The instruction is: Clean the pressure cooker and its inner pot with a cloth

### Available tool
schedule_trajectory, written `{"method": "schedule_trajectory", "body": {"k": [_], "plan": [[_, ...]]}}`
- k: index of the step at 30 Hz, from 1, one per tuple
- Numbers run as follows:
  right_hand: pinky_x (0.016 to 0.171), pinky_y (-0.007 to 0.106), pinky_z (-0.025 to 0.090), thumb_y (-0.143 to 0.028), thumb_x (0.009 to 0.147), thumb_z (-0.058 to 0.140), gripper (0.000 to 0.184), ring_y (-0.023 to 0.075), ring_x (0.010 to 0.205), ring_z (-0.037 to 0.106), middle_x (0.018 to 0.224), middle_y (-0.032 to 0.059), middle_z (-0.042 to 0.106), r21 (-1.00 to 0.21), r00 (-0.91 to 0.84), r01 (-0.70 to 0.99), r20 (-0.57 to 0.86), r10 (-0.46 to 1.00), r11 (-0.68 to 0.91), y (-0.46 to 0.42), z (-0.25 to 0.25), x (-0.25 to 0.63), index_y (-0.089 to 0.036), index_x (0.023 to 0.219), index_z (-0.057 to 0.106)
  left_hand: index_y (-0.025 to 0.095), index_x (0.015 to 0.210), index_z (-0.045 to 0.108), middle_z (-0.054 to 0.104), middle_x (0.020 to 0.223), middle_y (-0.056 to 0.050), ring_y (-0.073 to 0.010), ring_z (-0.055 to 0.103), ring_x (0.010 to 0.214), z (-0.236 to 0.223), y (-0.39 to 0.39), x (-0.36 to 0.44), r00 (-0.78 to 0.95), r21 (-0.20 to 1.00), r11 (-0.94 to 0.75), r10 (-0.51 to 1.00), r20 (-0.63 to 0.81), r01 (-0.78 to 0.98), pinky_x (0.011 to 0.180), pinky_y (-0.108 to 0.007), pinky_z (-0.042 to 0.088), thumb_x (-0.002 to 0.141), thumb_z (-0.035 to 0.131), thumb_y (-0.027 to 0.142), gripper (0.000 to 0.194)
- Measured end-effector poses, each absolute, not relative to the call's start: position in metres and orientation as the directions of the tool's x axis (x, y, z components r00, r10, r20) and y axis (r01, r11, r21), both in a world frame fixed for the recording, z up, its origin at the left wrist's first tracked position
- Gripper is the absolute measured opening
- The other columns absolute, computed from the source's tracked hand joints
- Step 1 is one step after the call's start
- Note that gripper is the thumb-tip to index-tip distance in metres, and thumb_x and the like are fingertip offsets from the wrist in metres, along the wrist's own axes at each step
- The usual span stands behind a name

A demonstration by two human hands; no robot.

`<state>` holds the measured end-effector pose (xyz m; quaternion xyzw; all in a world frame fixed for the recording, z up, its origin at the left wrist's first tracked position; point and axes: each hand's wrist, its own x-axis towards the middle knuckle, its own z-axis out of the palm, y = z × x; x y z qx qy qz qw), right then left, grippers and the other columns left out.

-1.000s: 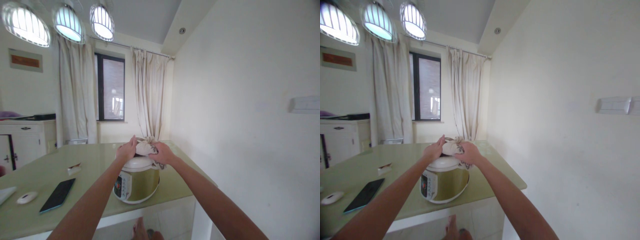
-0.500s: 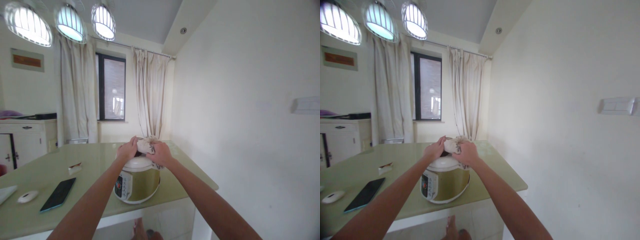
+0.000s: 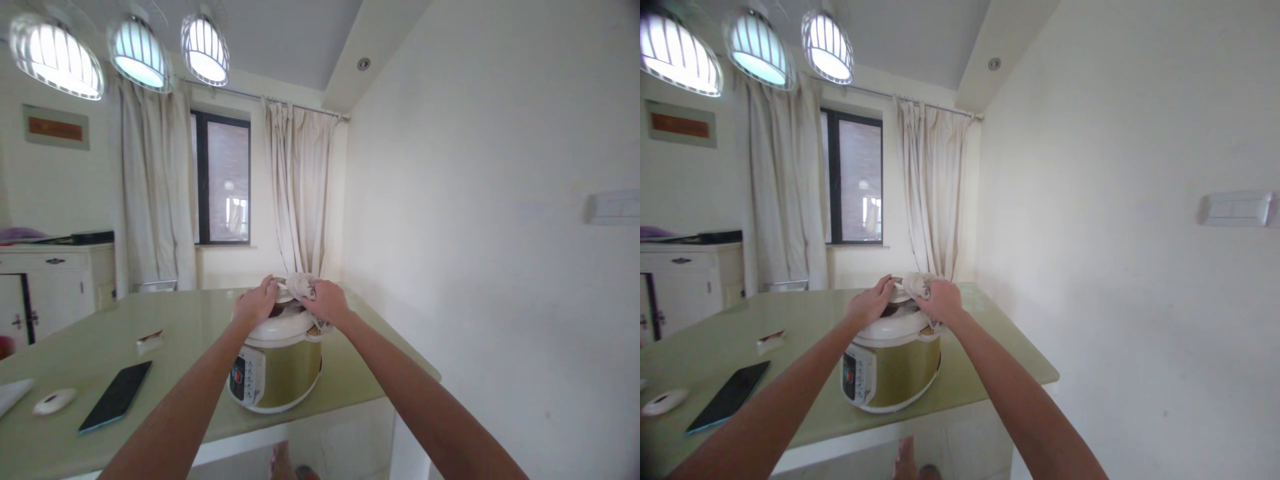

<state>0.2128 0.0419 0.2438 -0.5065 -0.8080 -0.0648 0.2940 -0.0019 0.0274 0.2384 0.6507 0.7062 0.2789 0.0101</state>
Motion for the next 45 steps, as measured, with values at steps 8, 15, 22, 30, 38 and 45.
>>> {"method": "schedule_trajectory", "body": {"k": [8,15,22,30,38,45], "plan": [[0.084,0.033,0.056,-0.035,0.086,0.068,0.028,0.0248,0.095,0.074,0.098,0.0059,0.081,-0.356,-0.472,0.647,0.508,0.721,0.674,0.035,0.254,0.238,-0.019,0.103,0.082,0.029,0.164,0.041,0.070,0.144,-0.015,-0.0396,0.062,0.137,0.237,0.031,-0.004,-0.129,0.369,-0.014,0.924,0.360,0.929,0.112,-0.059,0.044,0.104,0.017,0.059,0.071],[0.095,0.043,0.056,-0.038,0.094,0.057,0.040,0.0314,0.109,0.072,0.114,0.0154,0.078,-0.533,0.059,0.741,0.657,0.752,0.408,0.053,0.279,0.265,-0.014,0.119,0.076,0.027,0.165,0.039,0.070,0.144,-0.016,-0.0402,0.064,0.135,0.239,0.035,-0.011,-0.067,0.341,-0.056,0.938,0.339,0.938,0.111,-0.056,0.046,0.102,0.017,0.064,0.076],[0.105,0.041,0.052,-0.038,0.084,0.072,0.043,0.0322,0.117,0.071,0.125,0.0130,0.077,-0.230,-0.356,0.792,0.580,0.733,0.566,0.044,0.247,0.234,-0.019,0.122,0.076,0.025,0.166,0.035,0.068,0.145,-0.018,-0.0413,0.063,0.135,0.237,0.037,-0.012,-0.059,0.335,-0.057,0.943,0.328,0.941,0.111,-0.056,0.045,0.101,0.016,0.067,0.079],[0.101,0.033,0.050,-0.034,0.081,0.075,0.043,0.0268,0.115,0.072,0.123,0.0046,0.079,-0.194,-0.560,0.639,0.547,0.623,0.744,0.028,0.238,0.232,-0.025,0.122,0.077,0.029,0.166,0.037,0.068,0.147,-0.015,-0.0393,0.062,0.138,0.234,0.039,-0.012,-0.092,0.362,-0.037,0.939,0.331,0.931,0.115,-0.056,0.043,0.102,0.010,0.068,0.079],[0.088,0.034,0.053,-0.052,0.092,0.064,0.046,0.0294,0.107,0.075,0.115,0.0115,0.080,-0.280,-0.247,0.874,0.448,0.859,0.397,0.031,0.249,0.218,-0.023,0.125,0.077,0.031,0.165,0.039,0.070,0.145,-0.013,-0.0384,0.063,0.136,0.235,0.036,-0.012,-0.100,0.380,-0.041,0.934,0.344,0.924,0.114,-0.055,0.044,0.102,0.009,0.068,0.079],[0.092,0.037,0.054,-0.059,0.091,0.065,0.051,0.0320,0.111,0.074,0.117,0.0171,0.079,-0.122,-0.287,0.919,0.449,0.846,0.376,0.026,0.253,0.203,-0.019,0.120,0.078,0.029,0.163,0.042,0.066,0.150,-0.015,-0.0408,0.059,0.140,0.237,0.034,-0.013,-0.118,0.447,-0.040,0.940,0.321,0.893,0.117,-0.059,0.041,0.103,0.004,0.064,0.080]]}}
